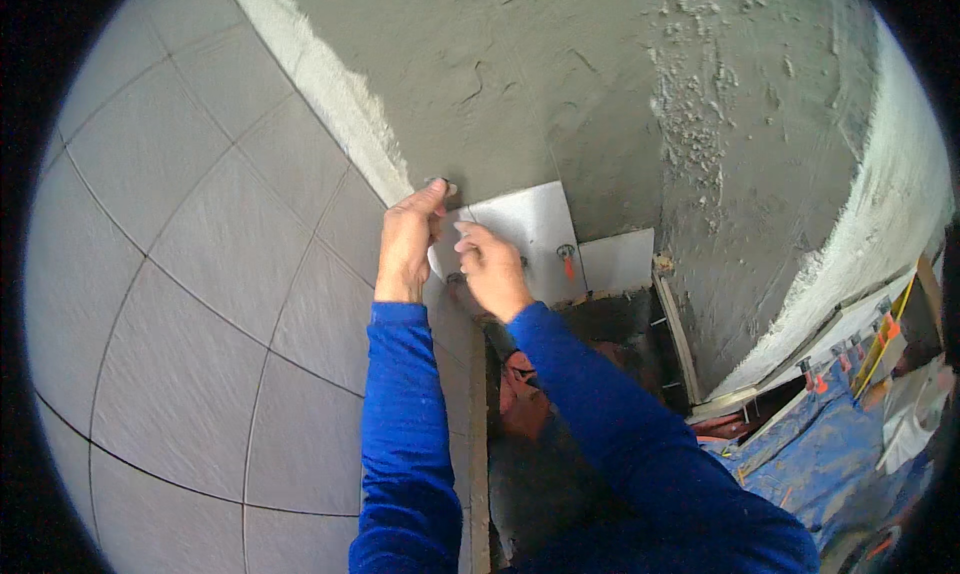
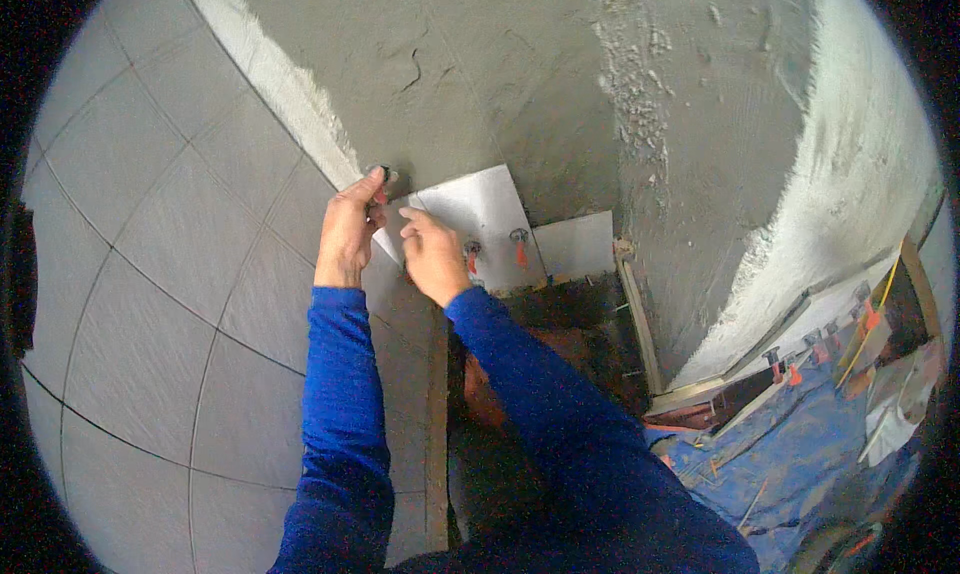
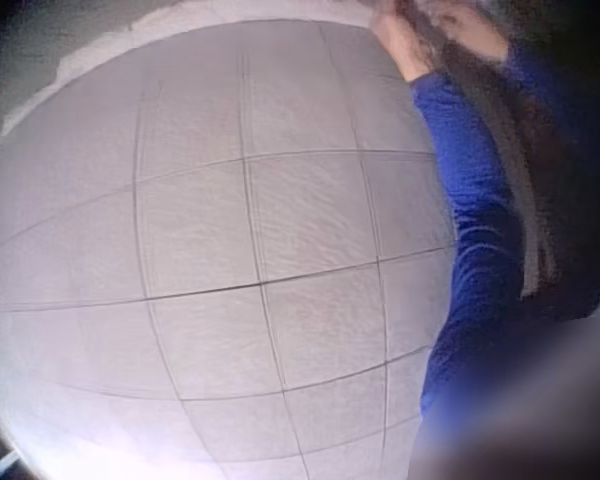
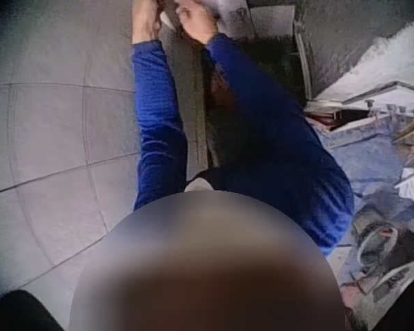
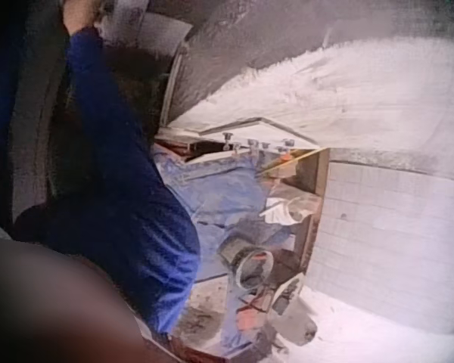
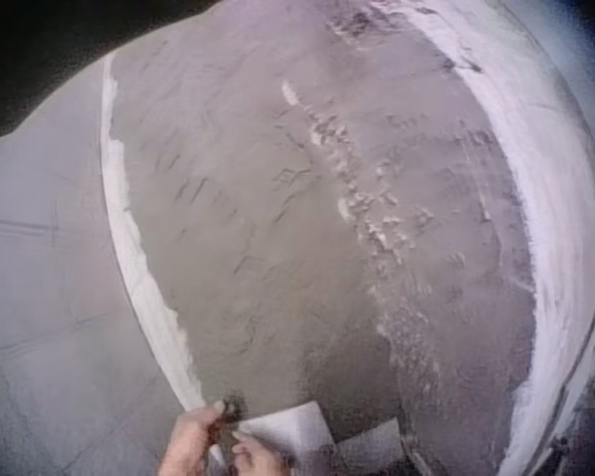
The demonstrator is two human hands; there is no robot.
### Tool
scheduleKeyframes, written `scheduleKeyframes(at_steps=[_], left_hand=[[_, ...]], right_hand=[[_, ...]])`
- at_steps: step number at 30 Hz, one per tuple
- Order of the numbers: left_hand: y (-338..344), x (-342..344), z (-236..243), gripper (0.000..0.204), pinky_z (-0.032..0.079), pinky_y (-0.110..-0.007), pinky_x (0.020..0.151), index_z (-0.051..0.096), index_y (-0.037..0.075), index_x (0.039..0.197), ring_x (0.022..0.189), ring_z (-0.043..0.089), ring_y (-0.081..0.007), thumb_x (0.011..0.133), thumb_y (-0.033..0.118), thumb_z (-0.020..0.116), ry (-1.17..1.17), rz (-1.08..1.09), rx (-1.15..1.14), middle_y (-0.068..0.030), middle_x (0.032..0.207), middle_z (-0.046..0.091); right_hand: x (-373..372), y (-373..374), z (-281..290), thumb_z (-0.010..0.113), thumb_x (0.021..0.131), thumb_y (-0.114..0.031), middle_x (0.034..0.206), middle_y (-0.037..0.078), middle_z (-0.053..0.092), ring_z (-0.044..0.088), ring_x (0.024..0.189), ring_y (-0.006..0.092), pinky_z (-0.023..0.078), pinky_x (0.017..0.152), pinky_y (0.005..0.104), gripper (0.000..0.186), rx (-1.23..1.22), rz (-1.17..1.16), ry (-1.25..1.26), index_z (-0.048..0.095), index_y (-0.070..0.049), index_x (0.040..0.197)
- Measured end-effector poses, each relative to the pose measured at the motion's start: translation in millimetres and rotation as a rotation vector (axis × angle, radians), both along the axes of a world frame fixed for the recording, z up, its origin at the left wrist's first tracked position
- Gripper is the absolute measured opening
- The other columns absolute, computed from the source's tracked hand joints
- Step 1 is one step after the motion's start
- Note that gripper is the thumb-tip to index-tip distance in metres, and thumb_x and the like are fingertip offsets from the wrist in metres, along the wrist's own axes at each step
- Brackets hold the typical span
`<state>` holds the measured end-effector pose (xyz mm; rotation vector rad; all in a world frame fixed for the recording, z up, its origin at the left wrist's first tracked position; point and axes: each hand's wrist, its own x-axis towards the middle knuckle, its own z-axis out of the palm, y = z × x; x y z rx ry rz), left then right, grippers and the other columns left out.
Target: The person installs white wall tiles on a cemented wall using a notched trowel to apply adhesive, places tiles with red leveling clips, and taps them with a green rubber mallet to secure them.
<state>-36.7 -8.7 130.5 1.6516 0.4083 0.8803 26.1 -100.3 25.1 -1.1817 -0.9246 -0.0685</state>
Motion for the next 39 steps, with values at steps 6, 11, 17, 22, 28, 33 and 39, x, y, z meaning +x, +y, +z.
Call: scheduleKeyframes(at_steps=[6,11,17,22,28,33,39], left_hand=[[-85,-38,-177,0.026,0.055,-0.05,0.079,0.074,0.0,0.093,0.09,0.069,-0.0445,0.088,0.025,0.069,0.545,0.29,0.657,-0.0279,0.097,0.07],[-100,-52,-274,0.024,0.056,-0.049,0.087,0.077,0.006,0.098,0.096,0.069,-0.042,0.086,0.026,0.07,0.797,0.074,0.413,-0.0244,0.099,0.072],[-41,-47,-196,0.027,0.053,-0.051,0.082,0.078,0.005,0.097,0.093,0.068,-0.0453,0.09,0.03,0.07,0.565,0.516,0.393,-0.0252,0.095,0.071],[-5,-18,-151,0.039,0.054,-0.052,0.08,0.077,0.003,0.093,0.089,0.069,-0.0458,0.094,0.039,0.063,0.62,0.521,0.594,-0.0278,0.09,0.07],[15,23,-137,0.046,0.055,-0.05,0.087,0.077,0.001,0.091,0.096,0.07,-0.0434,0.086,0.045,0.068,0.991,0.449,0.682,-0.0257,0.095,0.073],[15,30,-130,0.046,0.054,-0.049,0.094,0.073,-0.002,0.105,0.107,0.068,-0.043,0.088,0.041,0.067,1.109,0.392,0.596,-0.0272,0.111,0.071],[1,28,-135,0.04,0.055,-0.05,0.091,0.075,0.0,0.1,0.103,0.069,-0.0428,0.093,0.036,0.062,1.086,0.402,0.829,-0.0257,0.105,0.072]], right_hand=[[-27,-81,-126,0.057,0.102,-0.035,0.128,0.012,0.063,0.065,0.103,0.0216,0.057,0.08,0.037,0.055,-0.145,0.5,0.939,0.045,-0.005,0.147],[-23,-100,-264,0.062,0.099,-0.037,0.111,0.014,0.069,0.067,0.095,0.0259,0.055,0.08,0.0386,0.048,-0.599,0.288,0.822,0.061,-0.001,0.131],[-6,-108,-359,0.063,0.095,-0.05,0.103,0.028,0.071,0.069,0.096,0.0431,0.054,0.087,0.051,0.061,-1.161,0.043,0.156,0.066,0.007,0.115],[-6,-46,-270,0.061,0.098,-0.047,0.101,0.02,0.072,0.071,0.083,0.035,0.056,0.076,0.0487,0.053,-0.694,0.19,0.493,0.065,0.003,0.116],[-12,35,-137,0.056,0.104,-0.037,0.093,0.005,0.067,0.06,0.069,0.0174,0.05,0.063,0.0306,0.032,0.06,0.625,1.389,0.066,-0.007,0.107],[-21,70,-138,0.053,0.101,-0.019,0.084,0.002,0.068,0.06,0.071,0.0162,0.049,0.065,0.0335,0.018,0.296,0.656,1.496,0.068,-0.012,0.095],[-30,85,-147,0.046,0.103,-0.021,0.107,0.011,0.073,0.069,0.091,0.0248,0.056,0.082,0.0374,0.028,0.382,0.579,1.539,0.069,-0.007,0.108]])
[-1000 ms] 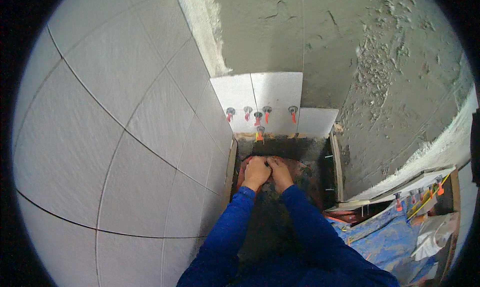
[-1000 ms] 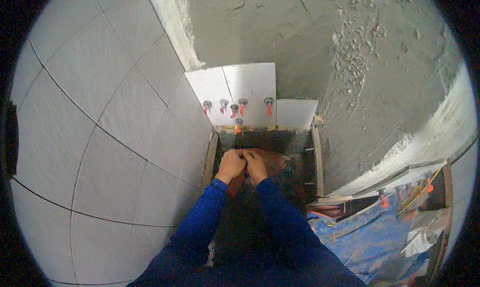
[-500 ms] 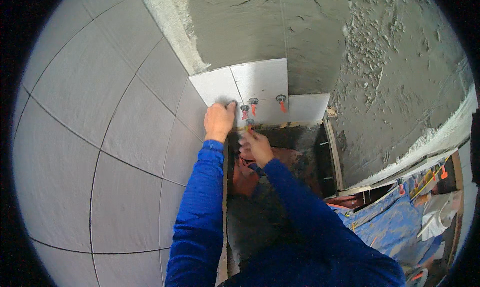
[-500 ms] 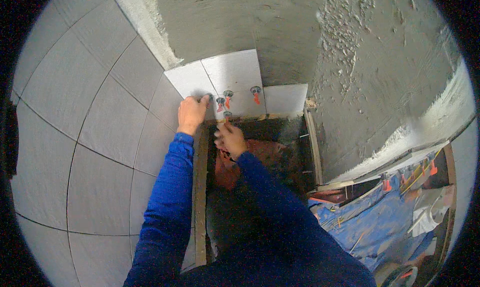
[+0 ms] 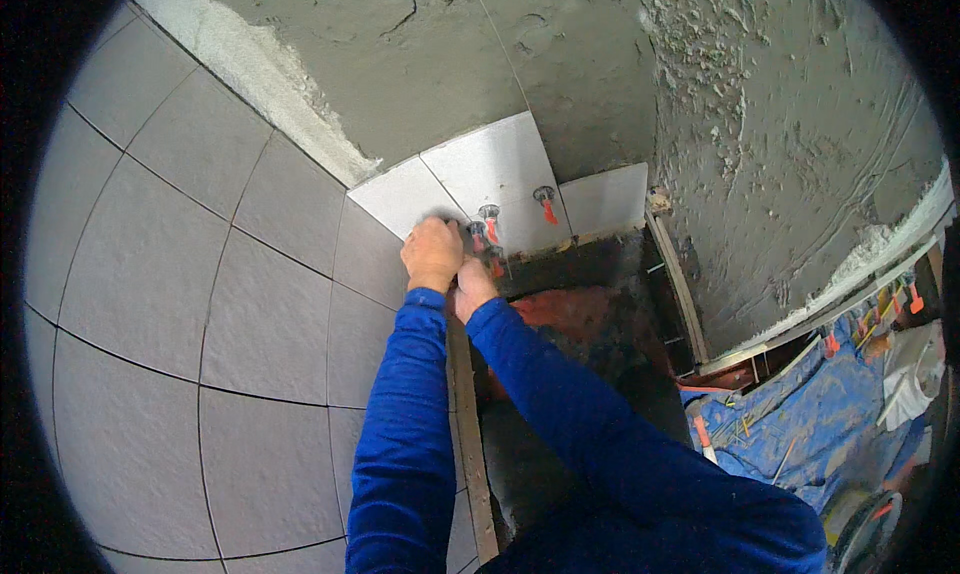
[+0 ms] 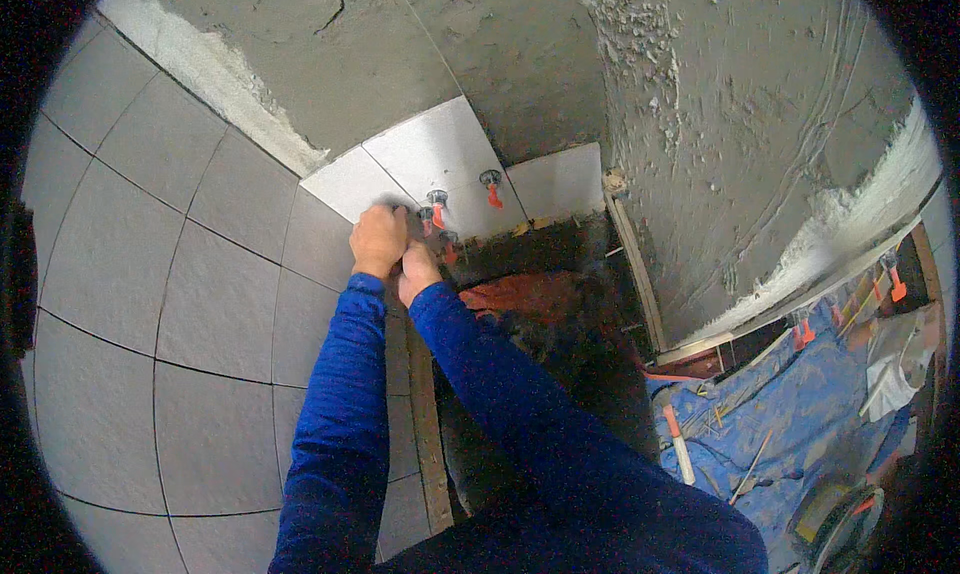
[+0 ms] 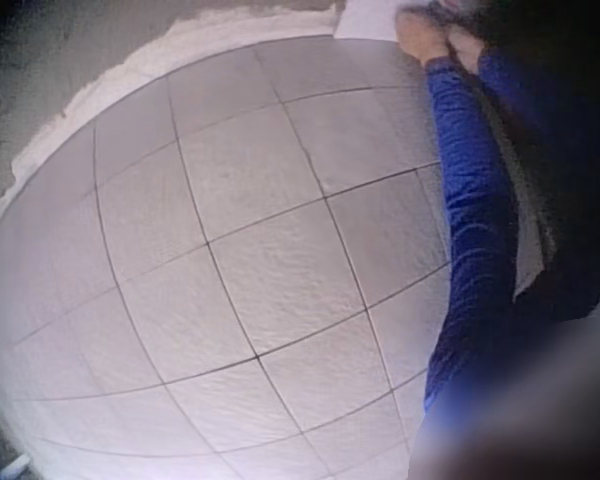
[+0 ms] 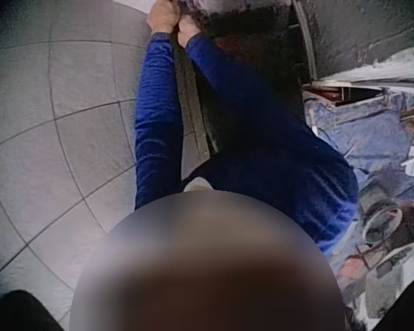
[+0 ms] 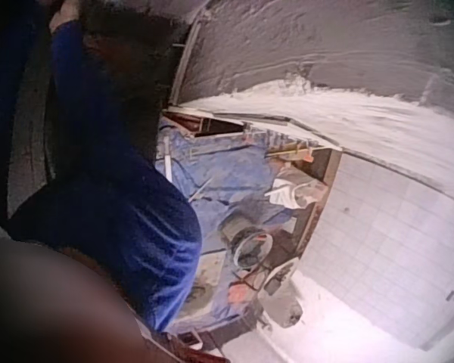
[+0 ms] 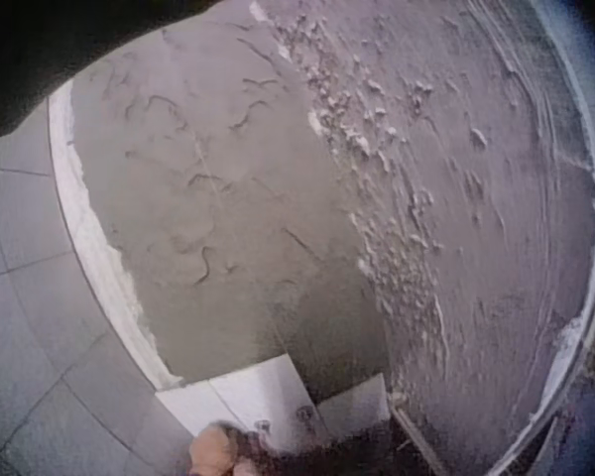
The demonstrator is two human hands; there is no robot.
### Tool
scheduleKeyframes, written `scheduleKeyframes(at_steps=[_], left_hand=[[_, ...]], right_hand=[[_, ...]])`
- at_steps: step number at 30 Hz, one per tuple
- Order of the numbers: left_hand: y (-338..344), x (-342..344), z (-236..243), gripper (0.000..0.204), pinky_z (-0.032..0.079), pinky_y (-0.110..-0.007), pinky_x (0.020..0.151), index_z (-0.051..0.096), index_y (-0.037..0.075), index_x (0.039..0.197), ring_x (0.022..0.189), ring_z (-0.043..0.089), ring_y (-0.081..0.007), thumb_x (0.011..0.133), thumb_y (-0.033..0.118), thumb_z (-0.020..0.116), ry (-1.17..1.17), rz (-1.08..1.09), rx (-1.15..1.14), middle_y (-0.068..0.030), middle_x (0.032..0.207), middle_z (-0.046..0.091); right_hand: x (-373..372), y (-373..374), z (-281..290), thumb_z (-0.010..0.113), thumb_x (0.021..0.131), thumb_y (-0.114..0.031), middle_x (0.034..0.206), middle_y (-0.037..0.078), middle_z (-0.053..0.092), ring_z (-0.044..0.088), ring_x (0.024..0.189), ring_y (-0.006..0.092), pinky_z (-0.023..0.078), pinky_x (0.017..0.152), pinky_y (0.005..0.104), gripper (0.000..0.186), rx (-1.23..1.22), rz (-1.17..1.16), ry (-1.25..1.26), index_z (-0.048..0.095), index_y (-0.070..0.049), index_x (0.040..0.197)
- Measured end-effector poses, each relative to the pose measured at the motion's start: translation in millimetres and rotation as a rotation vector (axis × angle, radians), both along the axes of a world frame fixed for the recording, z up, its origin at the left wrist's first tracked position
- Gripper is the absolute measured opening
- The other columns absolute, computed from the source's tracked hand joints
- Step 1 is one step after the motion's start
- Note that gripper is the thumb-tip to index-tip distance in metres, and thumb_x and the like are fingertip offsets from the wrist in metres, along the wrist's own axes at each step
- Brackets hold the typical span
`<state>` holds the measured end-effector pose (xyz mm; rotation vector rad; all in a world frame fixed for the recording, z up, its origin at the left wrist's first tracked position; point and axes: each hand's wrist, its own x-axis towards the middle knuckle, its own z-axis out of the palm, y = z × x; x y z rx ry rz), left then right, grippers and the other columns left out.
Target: The person installs white wall tiles on a cemented wall using a notched trowel to apply adhesive, places tiles with red leveling clips, and taps them with a green rubber mallet to secure them.
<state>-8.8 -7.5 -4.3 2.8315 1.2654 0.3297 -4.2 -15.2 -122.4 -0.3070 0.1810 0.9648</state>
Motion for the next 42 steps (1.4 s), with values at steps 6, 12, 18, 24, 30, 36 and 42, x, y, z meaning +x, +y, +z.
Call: scheduleKeyframes(at_steps=[6,12,18,24,30,36,42], left_hand=[[11,5,-29,0.037,0.054,-0.051,0.091,0.074,0.0,0.1,0.104,0.069,-0.0435,0.096,0.032,0.056,-0.058,0.079,0.05,-0.0265,0.106,0.072],[53,-13,-45,0.033,0.05,-0.047,0.043,0.068,0.003,0.08,0.045,0.059,-0.0282,0.098,0.028,0.056,-0.624,0.252,-1.127,-0.0123,0.068,0.065],[12,-7,-21,0.041,0.056,-0.047,0.06,0.071,0.0,0.086,0.065,0.068,-0.0336,0.094,0.039,0.062,-0.341,0.13,-0.23,-0.0188,0.08,0.07],[-5,6,-16,0.045,0.056,-0.049,0.083,0.075,0.001,0.098,0.096,0.071,-0.0391,0.091,0.043,0.062,0.04,0.099,0.109,-0.0251,0.098,0.072],[38,-8,-41,0.03,0.03,-0.036,0.035,0.06,0.011,0.074,0.039,0.04,-0.0165,0.099,0.026,0.054,-0.775,0.374,-1.213,-0.0013,0.057,0.05],[29,-16,-49,0.037,0.051,-0.049,0.06,0.071,0.0,0.088,0.067,0.067,-0.0359,0.096,0.033,0.057,-0.437,-0.089,-0.164,-0.0186,0.076,0.07],[40,-8,-46,0.038,0.052,-0.048,0.061,0.073,0.0,0.094,0.066,0.068,-0.0362,0.096,0.034,0.056,-0.362,0.068,-0.306,-0.0193,0.076,0.071]], right_hand=[[-2,-3,1,0.048,0.104,-0.022,0.11,0.011,0.072,0.069,0.092,0.0262,0.057,0.08,0.0405,0.026,-0.035,0.008,0.055,0.067,-0.007,0.115],[10,0,-33,0.054,0.102,-0.023,0.105,0.003,0.07,0.066,0.087,0.0172,0.052,0.069,0.0335,0.02,0.621,0.171,-0.087,0.066,-0.012,0.113],[4,-8,-14,0.057,0.101,-0.024,0.103,0.001,0.069,0.065,0.088,0.0148,0.051,0.069,0.0316,0.022,0.036,0.087,-0.111,0.065,-0.013,0.117],[0,-22,10,0.059,0.099,-0.021,0.108,0.004,0.071,0.067,0.087,0.0176,0.053,0.071,0.0341,0.02,-0.13,0.028,-0.044,0.069,-0.012,0.113],[5,-16,-9,0.058,0.102,-0.028,0.095,-0.002,0.067,0.06,0.078,0.0119,0.044,0.061,0.0289,0.02,0.047,0.105,-0.166,0.066,-0.015,0.114],[-1,-18,8,0.054,0.104,-0.03,0.094,-0.003,0.067,0.058,0.075,0.0111,0.04,0.056,0.0271,0.022,0.03,0.032,-0.06,0.065,-0.013,0.113],[-7,-26,20,0.052,0.105,-0.027,0.098,-0.001,0.068,0.06,0.078,0.0115,0.046,0.059,0.0303,0.023,-0.007,-0.058,-0.163,0.066,-0.009,0.112]])
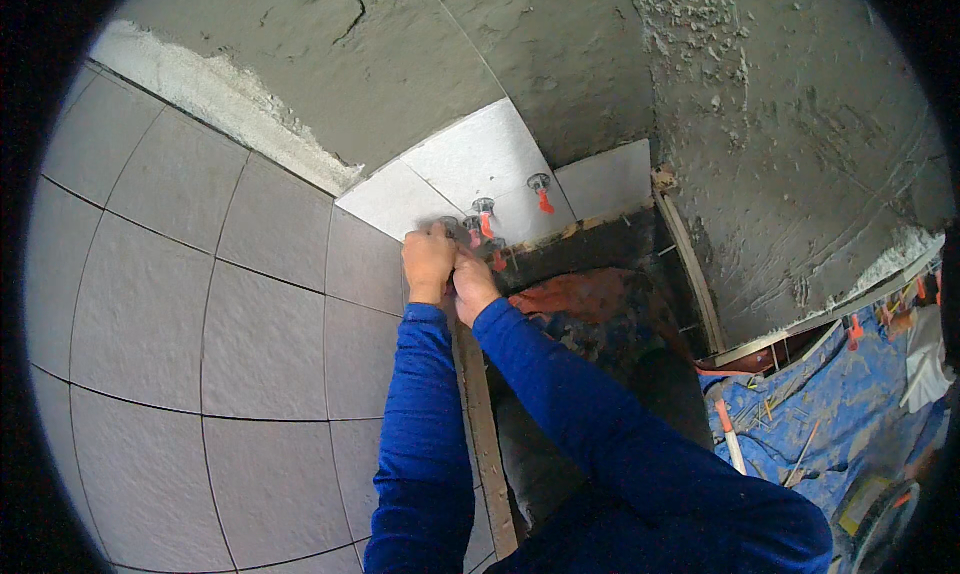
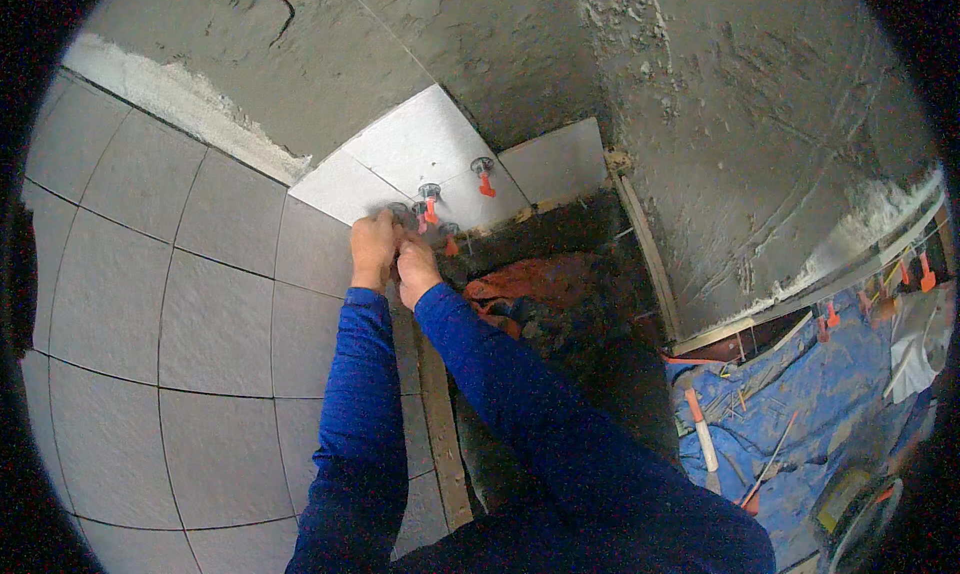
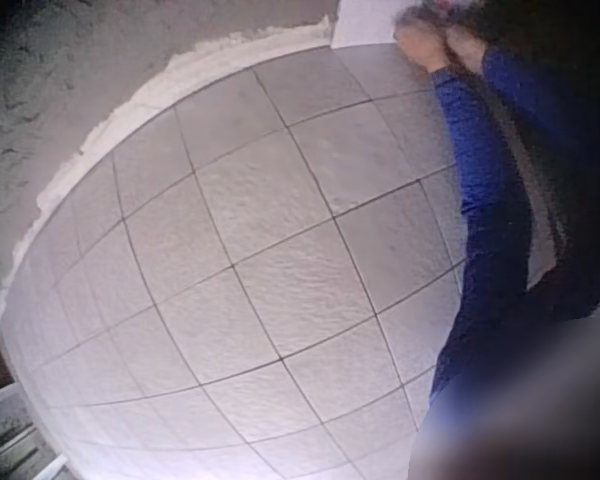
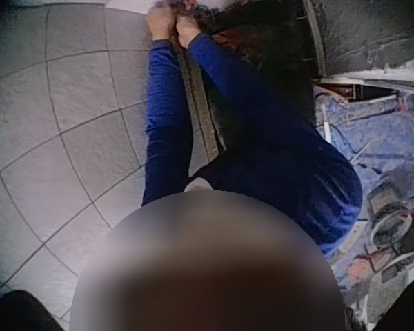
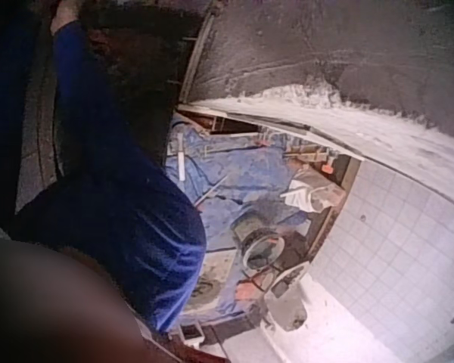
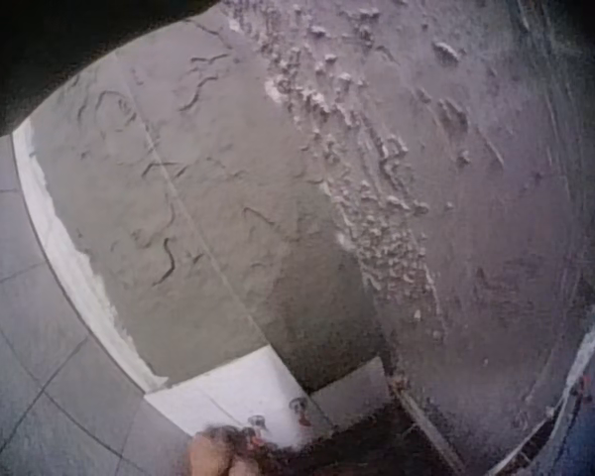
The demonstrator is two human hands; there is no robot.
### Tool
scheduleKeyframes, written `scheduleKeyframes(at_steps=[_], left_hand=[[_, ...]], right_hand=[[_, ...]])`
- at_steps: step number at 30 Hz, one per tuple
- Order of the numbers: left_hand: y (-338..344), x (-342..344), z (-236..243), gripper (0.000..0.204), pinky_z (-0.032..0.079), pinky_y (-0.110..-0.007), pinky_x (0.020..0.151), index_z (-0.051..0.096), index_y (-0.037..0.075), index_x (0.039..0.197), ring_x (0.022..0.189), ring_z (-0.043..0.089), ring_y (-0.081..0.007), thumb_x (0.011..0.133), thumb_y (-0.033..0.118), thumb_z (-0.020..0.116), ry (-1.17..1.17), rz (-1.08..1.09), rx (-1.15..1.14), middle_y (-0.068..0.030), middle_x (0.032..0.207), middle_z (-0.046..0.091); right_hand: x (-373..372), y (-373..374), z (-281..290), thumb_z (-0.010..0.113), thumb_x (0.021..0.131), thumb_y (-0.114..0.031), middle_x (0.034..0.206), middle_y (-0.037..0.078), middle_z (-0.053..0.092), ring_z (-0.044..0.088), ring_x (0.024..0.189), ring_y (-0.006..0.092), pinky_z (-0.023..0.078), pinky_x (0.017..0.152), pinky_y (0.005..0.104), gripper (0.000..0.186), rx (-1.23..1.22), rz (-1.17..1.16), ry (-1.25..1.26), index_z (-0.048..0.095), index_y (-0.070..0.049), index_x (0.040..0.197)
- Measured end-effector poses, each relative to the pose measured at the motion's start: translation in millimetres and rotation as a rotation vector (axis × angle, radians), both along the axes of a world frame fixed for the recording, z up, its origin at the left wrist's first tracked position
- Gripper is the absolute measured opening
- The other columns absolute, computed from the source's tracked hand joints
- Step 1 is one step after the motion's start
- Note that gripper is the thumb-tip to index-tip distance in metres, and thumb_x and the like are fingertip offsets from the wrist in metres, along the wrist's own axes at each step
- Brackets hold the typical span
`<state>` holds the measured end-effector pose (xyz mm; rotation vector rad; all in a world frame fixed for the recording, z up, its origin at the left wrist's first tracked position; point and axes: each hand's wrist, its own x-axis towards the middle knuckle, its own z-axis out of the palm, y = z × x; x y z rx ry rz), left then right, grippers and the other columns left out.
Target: The person installs white wall tiles on a cemented wall using a notched trowel to apply adhesive, places tiles with red leveling clips, and taps them with a green rubber mallet to secure them.
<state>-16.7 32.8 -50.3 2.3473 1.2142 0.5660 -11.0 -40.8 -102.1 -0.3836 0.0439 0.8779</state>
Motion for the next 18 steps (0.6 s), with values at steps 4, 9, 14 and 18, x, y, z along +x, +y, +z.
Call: scheduleKeyframes(at_steps=[4,9,14,18], left_hand=[[4,-3,2,0.036,0.039,-0.039,0.039,0.071,0.0,0.083,0.042,0.053,-0.0197,0.097,0.03,0.057,-0.355,0.103,-0.788,-0.0098,0.063,0.061],[-10,-3,-7,0.037,0.051,-0.046,0.06,0.072,-0.001,0.083,0.067,0.068,-0.0362,0.095,0.031,0.06,-0.107,-0.098,0.223,-0.022,0.071,0.067],[21,-7,-11,0.036,0.052,-0.051,0.075,0.071,-0.002,0.099,0.086,0.069,-0.0449,0.094,0.032,0.061,0.046,-0.235,0.021,-0.0282,0.091,0.07],[19,-16,-19,0.029,0.052,-0.052,0.073,0.071,-0.001,0.101,0.083,0.068,-0.0442,0.095,0.025,0.059,-0.065,-0.166,-0.153,-0.0269,0.094,0.07]], right_hand=[[8,6,-15,0.054,0.103,-0.022,0.101,0.004,0.068,0.064,0.088,0.0156,0.051,0.073,0.0312,0.021,-0.027,0.121,-0.091,0.068,-0.007,0.104],[-1,26,-18,0.056,0.102,-0.021,0.09,0.004,0.068,0.062,0.081,0.0166,0.05,0.074,0.0331,0.024,-0.264,-0.242,-0.241,0.069,-0.001,0.097],[-3,20,-10,0.057,0.101,-0.019,0.089,0.011,0.071,0.065,0.079,0.0249,0.049,0.073,0.0394,0.027,-0.304,-0.226,-0.267,0.068,0.003,0.092],[8,12,-5,0.059,0.097,-0.018,0.087,0.024,0.069,0.066,0.082,0.0398,0.049,0.073,0.0438,0.025,-0.626,-0.257,-0.61,0.067,0.005,0.087]])
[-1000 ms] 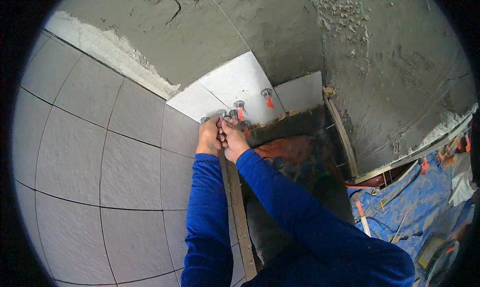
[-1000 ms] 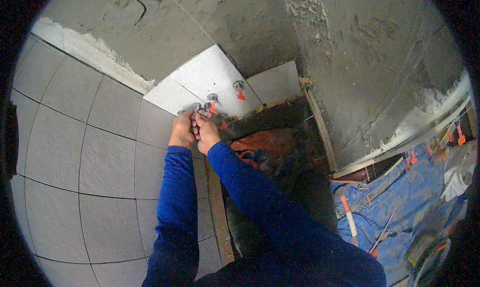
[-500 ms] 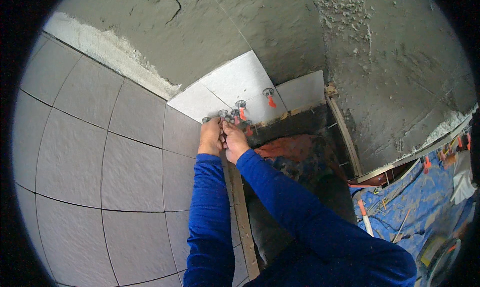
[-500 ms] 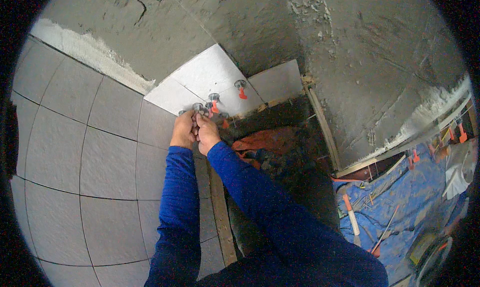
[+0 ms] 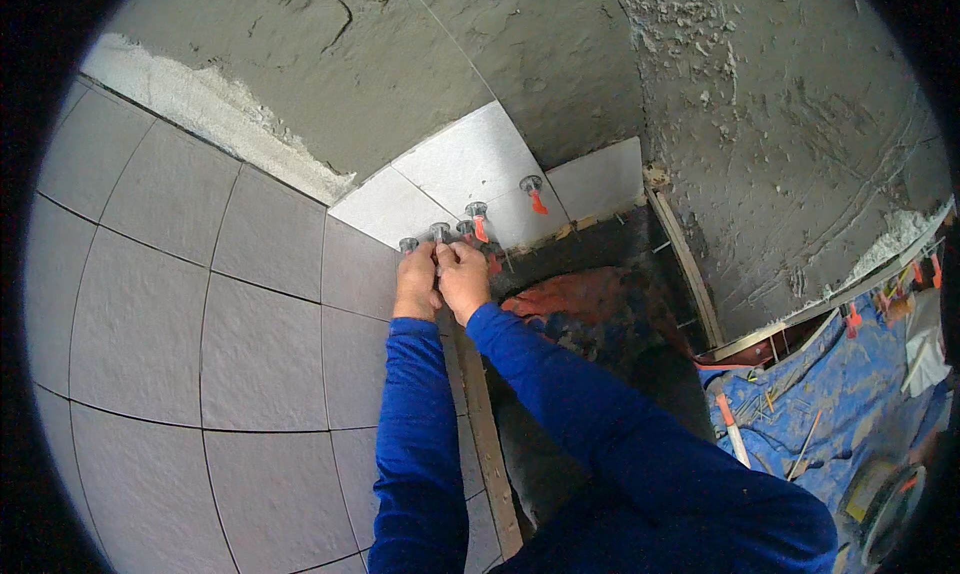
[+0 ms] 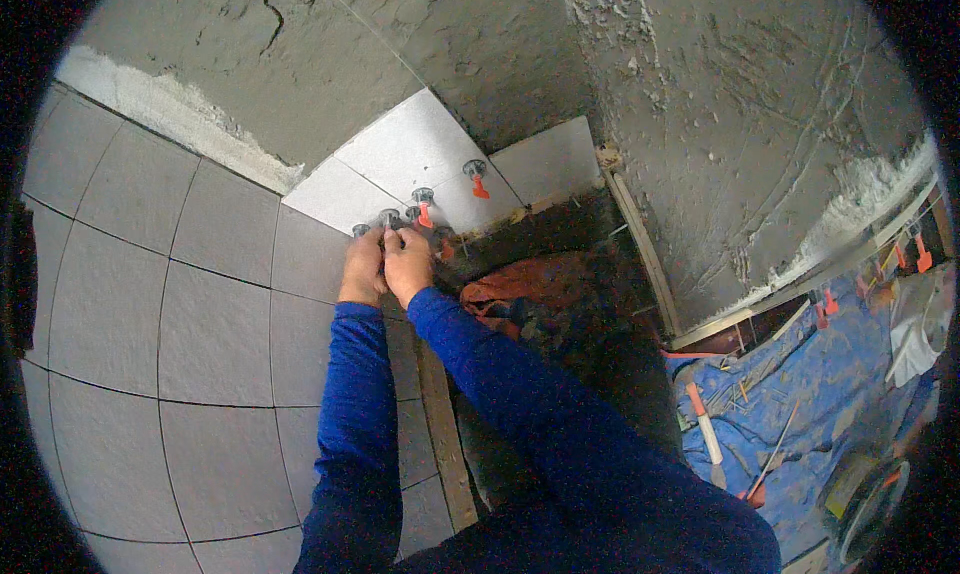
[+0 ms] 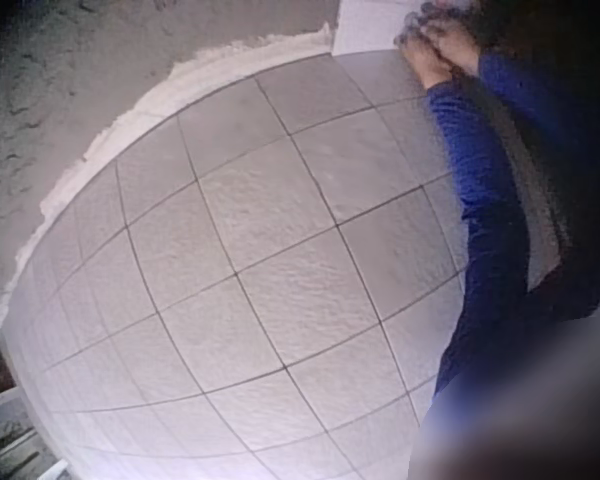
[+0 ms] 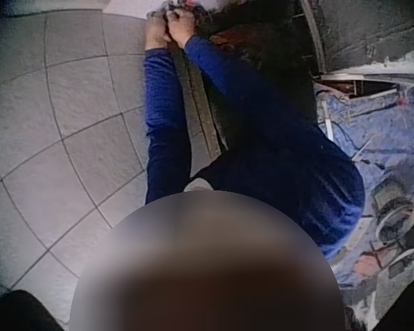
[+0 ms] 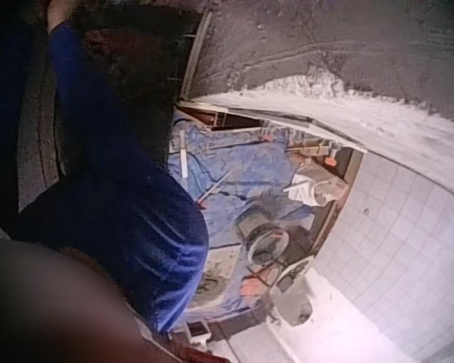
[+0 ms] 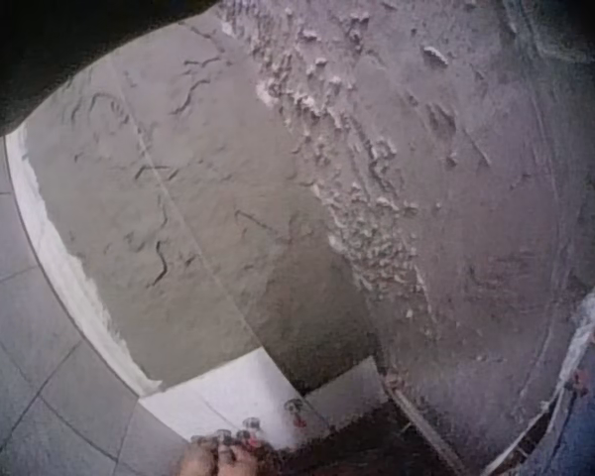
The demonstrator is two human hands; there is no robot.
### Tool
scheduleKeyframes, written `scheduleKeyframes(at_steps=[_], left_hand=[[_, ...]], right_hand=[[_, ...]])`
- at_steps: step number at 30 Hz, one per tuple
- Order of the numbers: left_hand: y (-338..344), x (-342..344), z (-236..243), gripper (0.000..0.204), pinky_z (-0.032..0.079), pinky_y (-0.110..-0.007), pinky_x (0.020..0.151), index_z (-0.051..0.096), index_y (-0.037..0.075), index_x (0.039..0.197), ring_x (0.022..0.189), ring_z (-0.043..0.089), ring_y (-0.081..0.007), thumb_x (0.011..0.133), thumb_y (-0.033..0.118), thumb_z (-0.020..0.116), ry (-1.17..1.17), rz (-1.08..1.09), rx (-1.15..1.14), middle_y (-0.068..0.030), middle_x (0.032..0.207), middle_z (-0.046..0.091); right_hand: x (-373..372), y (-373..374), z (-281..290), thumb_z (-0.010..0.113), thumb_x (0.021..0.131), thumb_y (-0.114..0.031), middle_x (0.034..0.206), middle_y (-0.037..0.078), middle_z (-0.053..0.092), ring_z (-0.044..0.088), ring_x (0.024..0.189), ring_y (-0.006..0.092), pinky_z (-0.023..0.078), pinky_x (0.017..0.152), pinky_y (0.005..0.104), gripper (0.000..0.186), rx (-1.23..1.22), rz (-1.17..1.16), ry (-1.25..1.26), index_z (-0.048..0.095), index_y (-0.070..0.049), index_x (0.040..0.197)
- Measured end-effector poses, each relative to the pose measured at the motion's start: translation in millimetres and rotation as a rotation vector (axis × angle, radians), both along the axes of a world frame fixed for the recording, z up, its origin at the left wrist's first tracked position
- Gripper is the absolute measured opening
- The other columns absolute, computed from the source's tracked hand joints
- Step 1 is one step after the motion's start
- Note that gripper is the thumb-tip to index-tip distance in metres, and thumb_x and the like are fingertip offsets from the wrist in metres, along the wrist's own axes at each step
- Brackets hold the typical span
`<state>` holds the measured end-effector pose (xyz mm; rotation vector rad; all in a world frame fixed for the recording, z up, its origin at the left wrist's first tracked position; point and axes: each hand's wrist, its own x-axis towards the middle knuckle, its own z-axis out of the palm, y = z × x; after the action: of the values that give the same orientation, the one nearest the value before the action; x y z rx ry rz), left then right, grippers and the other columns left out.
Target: The person installs white wall tiles on a cemented wall using a notched trowel to apply adhesive, places tiles with red leveling clips, and taps them with a green rubber mallet to secure them.
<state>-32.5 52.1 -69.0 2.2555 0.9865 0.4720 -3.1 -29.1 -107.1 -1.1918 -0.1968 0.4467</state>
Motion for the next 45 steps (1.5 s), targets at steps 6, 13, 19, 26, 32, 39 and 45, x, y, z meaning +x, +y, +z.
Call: scheduleKeyframes(at_steps=[6,13,19,26,32,39,45], left_hand=[[-28,11,26,0.039,0.053,-0.05,0.074,0.073,-0.006,0.079,0.08,0.07,-0.0436,0.088,0.03,0.061,0.005,0.076,0.253,-0.0276,0.077,0.07],[-43,-7,42,0.037,0.053,-0.052,0.08,0.073,-0.006,0.088,0.086,0.069,-0.0477,0.088,0.028,0.057,-0.043,0.127,-0.036,-0.0316,0.088,0.069],[-56,-26,40,0.034,0.054,-0.055,0.08,0.073,-0.001,0.095,0.089,0.069,-0.0482,0.092,0.031,0.064,0.073,0.312,0.6,-0.027,0.091,0.072],[-41,-21,42,0.034,0.057,-0.047,0.085,0.072,0.001,0.101,0.094,0.071,-0.0417,0.092,0.033,0.068,0.407,0.235,0.714,-0.024,0.106,0.071],[-33,-2,75,0.038,0.057,-0.045,0.088,0.073,0.0,0.101,0.099,0.071,-0.0408,0.088,0.035,0.073,0.627,0.093,0.751,-0.0228,0.111,0.071],[-35,20,104,0.035,0.058,-0.043,0.088,0.075,0.003,0.107,0.105,0.071,-0.0345,0.089,0.033,0.07,0.903,0.005,0.717,-0.0186,0.112,0.073],[-44,27,78,0.024,0.059,-0.039,0.083,0.079,0.011,0.099,0.102,0.074,-0.028,0.095,0.022,0.057,0.97,0.042,0.916,-0.0086,0.106,0.077]], right_hand=[[1,-3,2,0.063,0.094,-0.018,0.069,0.021,0.063,0.059,0.062,0.0236,0.044,0.06,0.0422,0.027,-0.1,-0.136,-0.189,0.063,0.004,0.079],[-6,-28,11,0.063,0.092,-0.019,0.079,0.025,0.066,0.065,0.075,0.0448,0.048,0.065,0.0506,0.023,-0.314,-0.108,-0.427,0.064,0.001,0.082],[-32,-95,-60,0.063,0.091,-0.026,0.086,0.024,0.07,0.067,0.081,0.0447,0.053,0.073,0.0555,0.025,-0.531,0.097,-0.581,0.069,-0.001,0.092],[-15,-136,-103,0.062,0.093,-0.032,0.101,0.027,0.07,0.069,0.095,0.0424,0.054,0.083,0.0535,0.037,-0.89,0.479,-0.646,0.07,0.001,0.107],[-18,-11,-45,0.059,0.101,-0.029,0.082,0.011,0.07,0.067,0.069,0.0225,0.052,0.061,0.0347,0.033,0.029,0.405,-0.02,0.068,0.003,0.098],[-12,58,-30,0.064,0.096,-0.025,0.082,0.009,0.072,0.066,0.068,0.0185,0.052,0.059,0.035,0.028,0.295,0.39,0.273,0.071,0.001,0.102],[-19,89,-86,0.061,0.095,-0.024,0.102,0.009,0.075,0.068,0.084,0.0204,0.054,0.073,0.0372,0.028,0.335,0.497,0.469,0.07,-0.001,0.109]])
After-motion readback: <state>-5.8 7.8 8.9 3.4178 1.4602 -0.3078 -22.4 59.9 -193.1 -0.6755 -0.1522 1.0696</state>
